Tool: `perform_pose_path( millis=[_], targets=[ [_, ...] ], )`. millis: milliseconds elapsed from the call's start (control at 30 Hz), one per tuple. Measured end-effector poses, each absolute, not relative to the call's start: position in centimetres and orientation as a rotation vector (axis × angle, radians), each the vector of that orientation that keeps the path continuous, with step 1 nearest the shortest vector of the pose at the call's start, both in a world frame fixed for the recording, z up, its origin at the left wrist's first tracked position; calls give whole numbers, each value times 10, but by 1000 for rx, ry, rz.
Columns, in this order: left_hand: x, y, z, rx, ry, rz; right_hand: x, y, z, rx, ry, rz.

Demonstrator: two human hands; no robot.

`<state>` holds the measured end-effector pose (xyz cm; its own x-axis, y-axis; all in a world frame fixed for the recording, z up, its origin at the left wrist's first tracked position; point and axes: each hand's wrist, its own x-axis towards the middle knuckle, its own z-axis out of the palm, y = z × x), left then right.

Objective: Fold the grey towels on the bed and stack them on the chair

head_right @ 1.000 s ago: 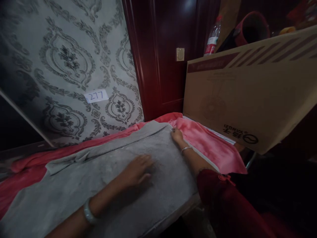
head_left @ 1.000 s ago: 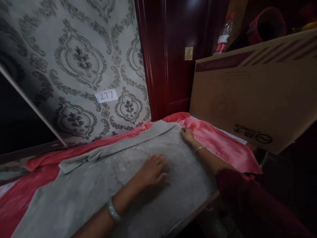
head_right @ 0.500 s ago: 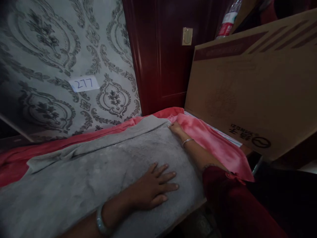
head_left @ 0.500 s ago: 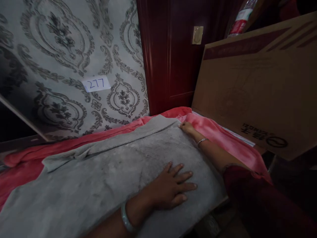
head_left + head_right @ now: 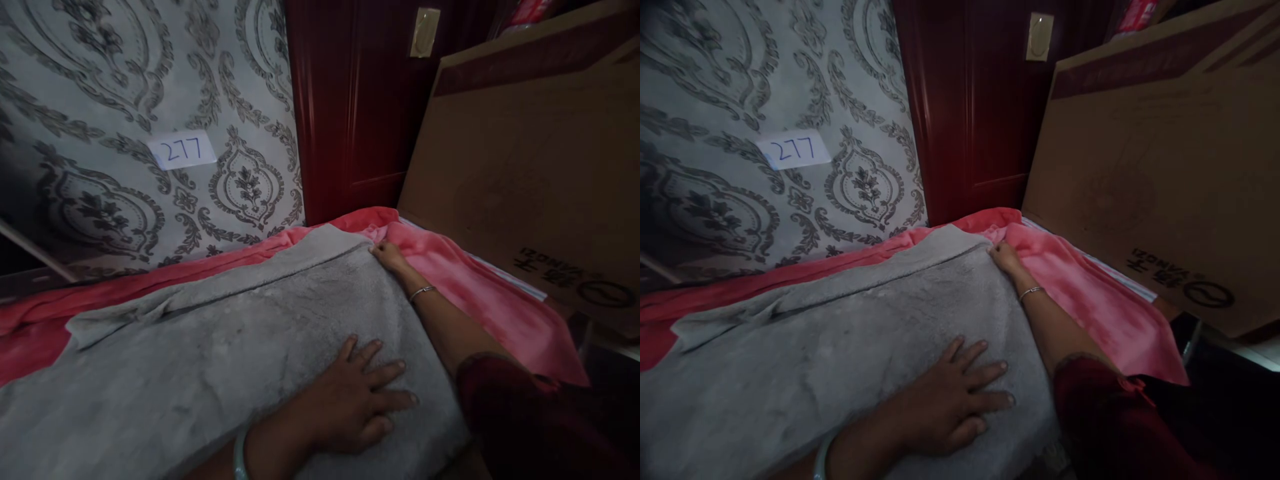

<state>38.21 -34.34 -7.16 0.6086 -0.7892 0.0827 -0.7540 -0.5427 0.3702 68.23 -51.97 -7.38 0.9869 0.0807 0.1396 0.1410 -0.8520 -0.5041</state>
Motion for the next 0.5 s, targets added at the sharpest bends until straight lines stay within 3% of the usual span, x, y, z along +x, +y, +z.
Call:
perform_pose_path(
  millis=[500],
  targets=[
    [386,-344,-73,2512,-1299,-88,659,-512,-65,-2754,-174,-103]
  ],
)
